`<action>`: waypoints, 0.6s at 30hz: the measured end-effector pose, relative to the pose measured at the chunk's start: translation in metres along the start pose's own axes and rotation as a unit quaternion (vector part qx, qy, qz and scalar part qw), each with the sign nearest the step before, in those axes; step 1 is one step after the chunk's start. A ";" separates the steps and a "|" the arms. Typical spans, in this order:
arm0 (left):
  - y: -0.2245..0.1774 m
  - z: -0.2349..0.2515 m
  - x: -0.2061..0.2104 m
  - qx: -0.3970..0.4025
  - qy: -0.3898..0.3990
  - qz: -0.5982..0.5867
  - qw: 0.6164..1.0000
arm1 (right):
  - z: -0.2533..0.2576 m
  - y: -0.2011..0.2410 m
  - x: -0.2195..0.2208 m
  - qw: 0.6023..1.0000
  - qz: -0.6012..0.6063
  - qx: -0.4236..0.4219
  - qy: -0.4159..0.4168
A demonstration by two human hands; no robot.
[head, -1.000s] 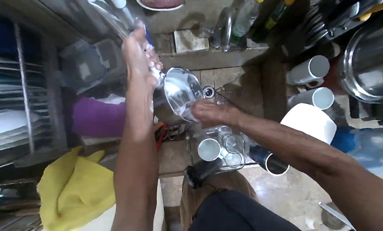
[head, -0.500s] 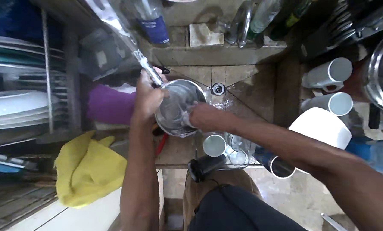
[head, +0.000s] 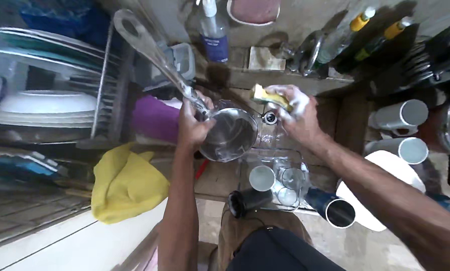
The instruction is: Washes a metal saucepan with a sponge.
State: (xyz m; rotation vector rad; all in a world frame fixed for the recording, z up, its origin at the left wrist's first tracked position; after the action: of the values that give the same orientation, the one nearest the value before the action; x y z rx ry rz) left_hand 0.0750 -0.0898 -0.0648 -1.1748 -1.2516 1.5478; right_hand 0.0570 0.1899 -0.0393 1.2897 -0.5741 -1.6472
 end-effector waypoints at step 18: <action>-0.014 -0.002 0.016 0.096 0.068 -0.111 0.987 | 0.012 0.012 0.041 0.994 0.063 -0.056 0.069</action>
State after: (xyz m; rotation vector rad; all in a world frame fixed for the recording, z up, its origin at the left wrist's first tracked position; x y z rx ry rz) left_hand 0.0739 -0.0715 -0.0542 -0.9663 -1.0767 1.3667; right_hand 0.0499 0.1465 -0.0454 1.2483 -0.4631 -1.4541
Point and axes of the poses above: each hand's wrist, its own z-axis towards the middle knuckle, its own x-axis out of the palm, y = z × x, the point moved 1 cm from there along z, towards the middle knuckle, and after that the axes turned 11 degrees about -y, right-handed, at the moved point
